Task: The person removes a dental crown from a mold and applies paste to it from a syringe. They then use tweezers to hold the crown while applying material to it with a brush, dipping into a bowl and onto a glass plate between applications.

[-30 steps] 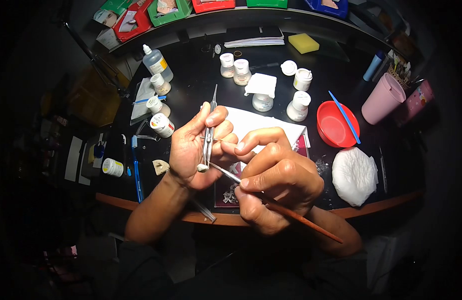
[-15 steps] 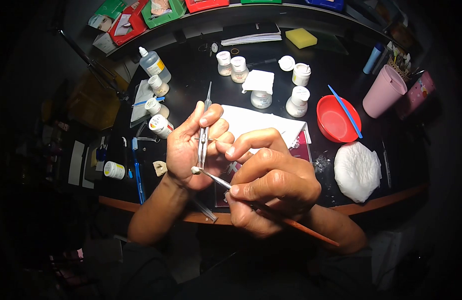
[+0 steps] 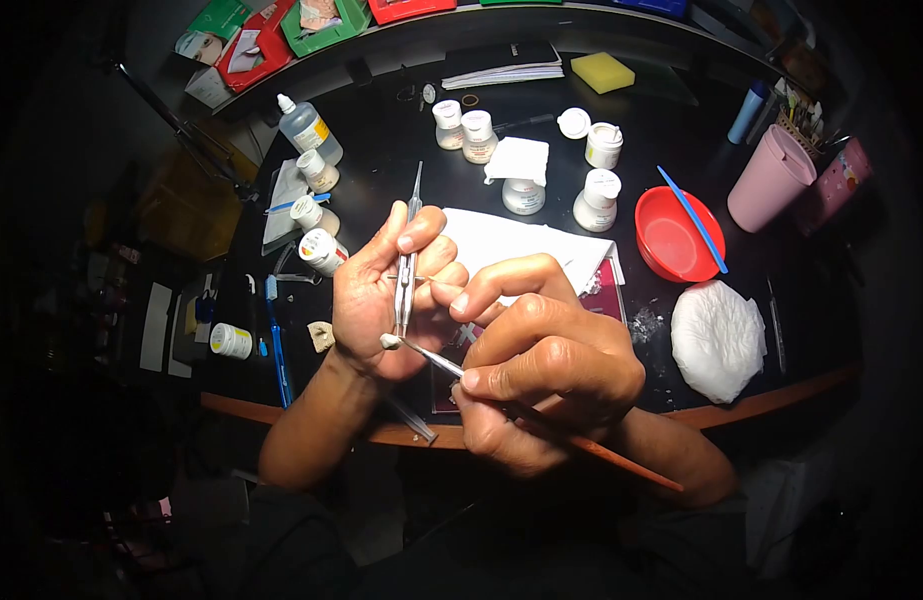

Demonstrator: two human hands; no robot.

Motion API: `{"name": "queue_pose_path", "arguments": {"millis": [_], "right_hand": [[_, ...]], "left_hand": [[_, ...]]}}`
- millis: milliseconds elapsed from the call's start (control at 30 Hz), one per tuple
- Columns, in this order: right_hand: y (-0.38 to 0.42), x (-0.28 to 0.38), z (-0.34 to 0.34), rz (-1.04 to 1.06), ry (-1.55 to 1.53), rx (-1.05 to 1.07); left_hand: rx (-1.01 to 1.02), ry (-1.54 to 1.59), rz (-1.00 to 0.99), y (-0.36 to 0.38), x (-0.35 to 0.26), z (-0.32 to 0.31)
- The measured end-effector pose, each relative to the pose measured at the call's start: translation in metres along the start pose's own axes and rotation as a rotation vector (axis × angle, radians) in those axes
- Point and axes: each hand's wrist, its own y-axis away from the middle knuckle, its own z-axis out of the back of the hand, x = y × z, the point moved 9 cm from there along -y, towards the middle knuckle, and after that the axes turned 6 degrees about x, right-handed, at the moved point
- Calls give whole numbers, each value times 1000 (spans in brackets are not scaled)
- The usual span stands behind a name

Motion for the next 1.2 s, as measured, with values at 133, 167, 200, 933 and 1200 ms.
{"name": "queue_pose_path", "arguments": {"millis": [133, 167, 200, 933, 1200], "right_hand": [[4, -5, 3, -43, -19, -19], [6, -8, 6, -65, -39, -49], [9, -13, 8, -98, -89, -94], [7, -23, 16, -125, -110, -137], [16, -35, 16, -256, -325, -188]], "left_hand": [[46, 52, 12, 1, 2, 4], [61, 61, 22, 1, 2, 4], [3, 102, -13, 1, 3, 5], [-73, -69, -135, 5, -6, 3], [-79, -164, -182, 5, -15, 4]]}}
